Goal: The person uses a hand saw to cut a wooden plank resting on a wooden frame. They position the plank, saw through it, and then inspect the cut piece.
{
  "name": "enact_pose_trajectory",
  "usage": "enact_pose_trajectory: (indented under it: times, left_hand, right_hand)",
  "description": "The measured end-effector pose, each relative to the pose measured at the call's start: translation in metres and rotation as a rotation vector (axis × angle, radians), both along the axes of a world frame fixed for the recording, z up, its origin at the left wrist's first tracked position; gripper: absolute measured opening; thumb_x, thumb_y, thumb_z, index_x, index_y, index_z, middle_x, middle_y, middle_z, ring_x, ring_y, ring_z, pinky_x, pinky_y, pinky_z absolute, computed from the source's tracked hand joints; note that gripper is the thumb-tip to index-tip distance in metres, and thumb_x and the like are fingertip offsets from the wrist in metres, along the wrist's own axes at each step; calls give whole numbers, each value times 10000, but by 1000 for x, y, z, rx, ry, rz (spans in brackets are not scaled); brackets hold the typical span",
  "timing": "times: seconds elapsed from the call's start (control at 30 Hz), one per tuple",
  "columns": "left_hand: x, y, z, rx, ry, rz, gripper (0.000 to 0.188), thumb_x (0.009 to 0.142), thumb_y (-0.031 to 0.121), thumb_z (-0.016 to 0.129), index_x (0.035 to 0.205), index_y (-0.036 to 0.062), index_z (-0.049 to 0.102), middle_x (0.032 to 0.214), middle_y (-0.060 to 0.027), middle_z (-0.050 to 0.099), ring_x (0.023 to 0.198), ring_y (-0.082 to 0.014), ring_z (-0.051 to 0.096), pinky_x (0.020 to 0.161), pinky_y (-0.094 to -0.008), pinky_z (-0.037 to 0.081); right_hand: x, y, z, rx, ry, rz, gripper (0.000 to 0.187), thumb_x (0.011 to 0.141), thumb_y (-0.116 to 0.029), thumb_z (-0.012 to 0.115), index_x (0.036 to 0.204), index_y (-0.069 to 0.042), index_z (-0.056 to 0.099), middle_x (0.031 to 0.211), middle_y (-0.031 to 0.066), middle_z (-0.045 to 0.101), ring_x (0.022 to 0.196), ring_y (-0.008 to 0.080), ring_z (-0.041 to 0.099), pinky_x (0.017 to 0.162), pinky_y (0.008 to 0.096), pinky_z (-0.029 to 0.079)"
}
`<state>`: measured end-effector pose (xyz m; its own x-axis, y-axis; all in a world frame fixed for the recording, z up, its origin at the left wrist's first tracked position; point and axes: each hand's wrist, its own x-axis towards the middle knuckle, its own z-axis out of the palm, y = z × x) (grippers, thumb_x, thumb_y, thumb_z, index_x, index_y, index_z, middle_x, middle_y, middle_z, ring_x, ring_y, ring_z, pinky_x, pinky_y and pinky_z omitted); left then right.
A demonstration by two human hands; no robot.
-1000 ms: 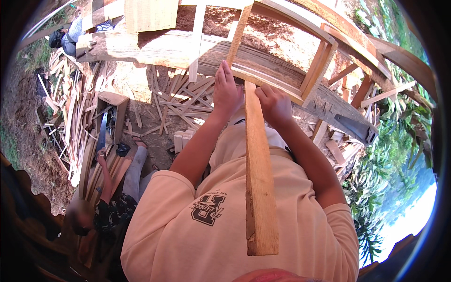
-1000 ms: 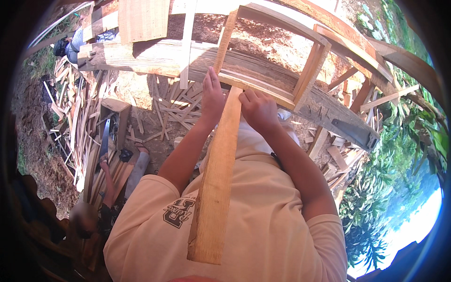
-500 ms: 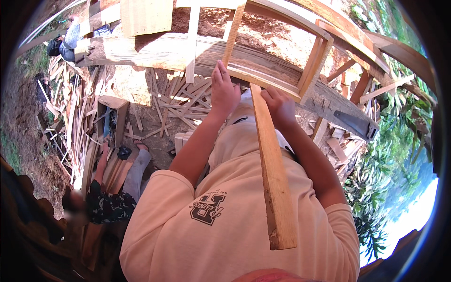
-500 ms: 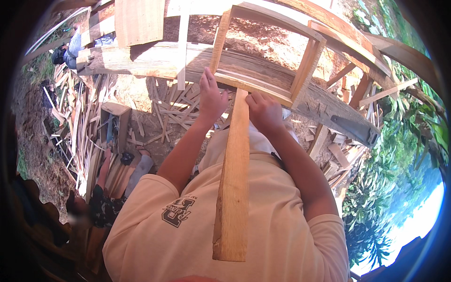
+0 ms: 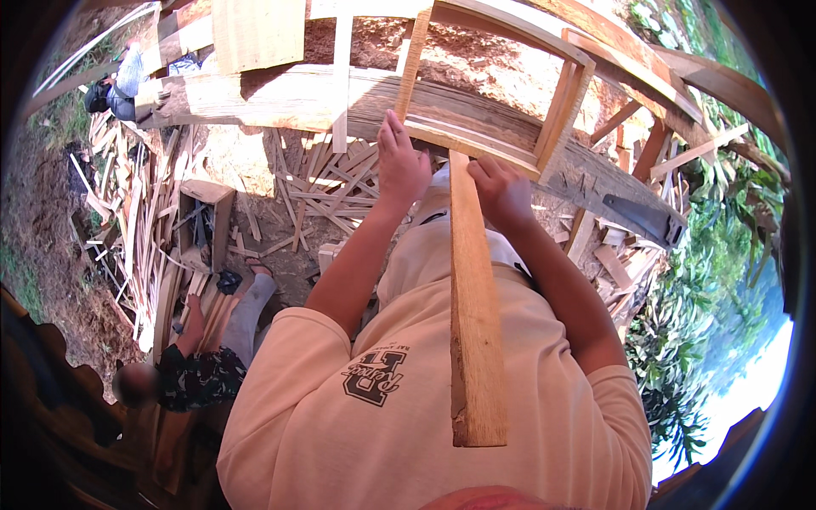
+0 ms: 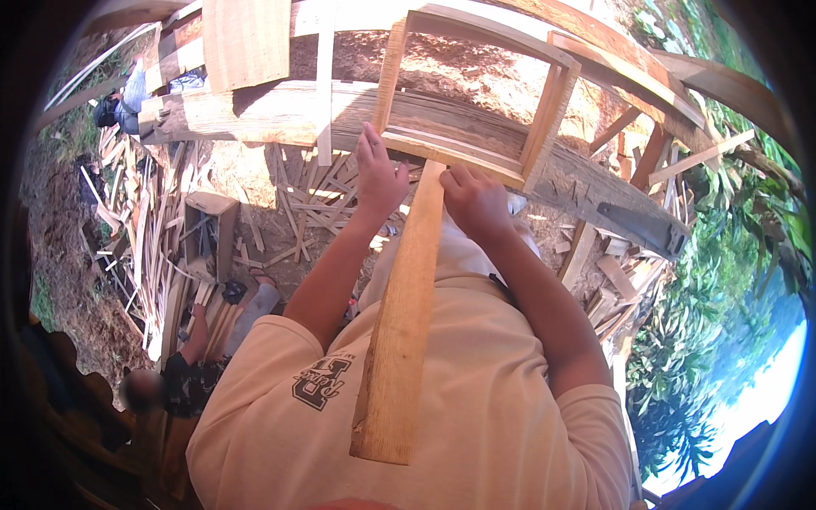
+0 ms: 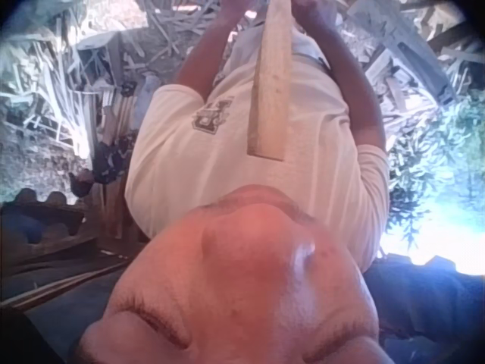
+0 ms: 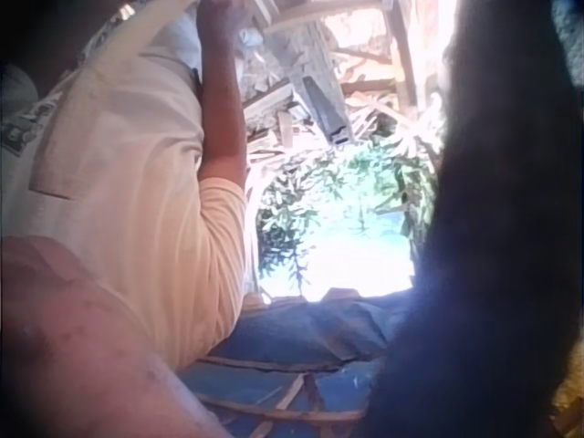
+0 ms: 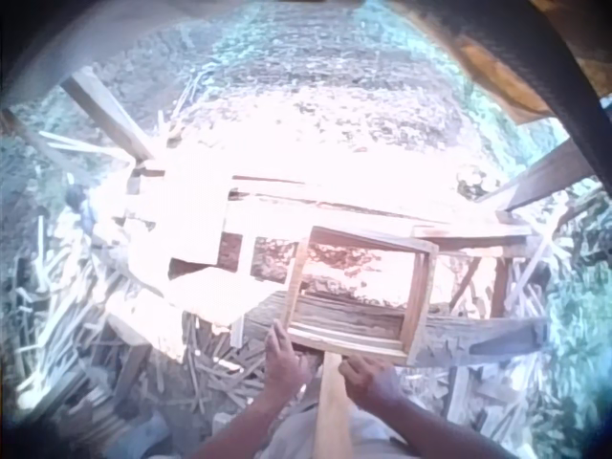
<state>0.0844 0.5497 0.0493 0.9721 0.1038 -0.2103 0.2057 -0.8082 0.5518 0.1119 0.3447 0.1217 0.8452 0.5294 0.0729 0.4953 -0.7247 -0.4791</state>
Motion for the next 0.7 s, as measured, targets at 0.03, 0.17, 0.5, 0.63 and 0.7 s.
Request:
enact_pose_trajectory:
  times: [0.03, 0.17, 0.5, 0.63, 0.7]
  left_hand:
    - [0, 0, 0, -2, -1, 2, 1042, 875, 128, 739, 1606, -148, 50, 1556, -386, 269, 1427, -521, 348, 1203, -536, 337]
    - [-1, -1, -1, 12, 5, -2, 1040, 877, 122, 735, 1607, -148, 45, 1551, -394, 267, 1427, -524, 343, 1203, -534, 336]
    - [0, 0, -4, -9, -21, -3, 1029, 876, 115, 737, 1601, -156, 60, 1546, -405, 265, 1433, -535, 334, 1203, -552, 326]
    - [-1, 0, -4, -3, -26, 1, 1022, 873, 111, 739, 1596, -160, 68, 1544, -398, 272, 1430, -534, 338, 1201, -552, 328]
    - [0, -1, -2, -3, -23, 3, 1020, 872, 109, 739, 1595, -161, 71, 1542, -395, 275, 1430, -533, 338, 1200, -552, 329]
  right_hand:
    - [0, 0, 0, -1, -1, 4, 123, 749, -56, 691, 820, -115, 610, 788, 21, 567, 740, 207, 659, 616, 366, 548]
    - [0, -2, 0, -9, 2, 5, 120, 756, -63, 694, 824, -117, 611, 787, 18, 562, 745, 200, 658, 612, 367, 544]
    - [-2, -5, -6, 16, -7, 2, 109, 779, -82, 700, 846, -115, 621, 793, 12, 568, 747, 187, 658, 590, 356, 516]
    - [-2, -5, -5, 17, 1, 3, 109, 778, -80, 695, 846, -116, 619, 792, 14, 568, 747, 191, 658, 597, 362, 519]
    - [-2, -6, -5, 14, 10, 7, 109, 777, -79, 694, 845, -116, 618, 790, 15, 568, 746, 193, 657, 600, 365, 519]
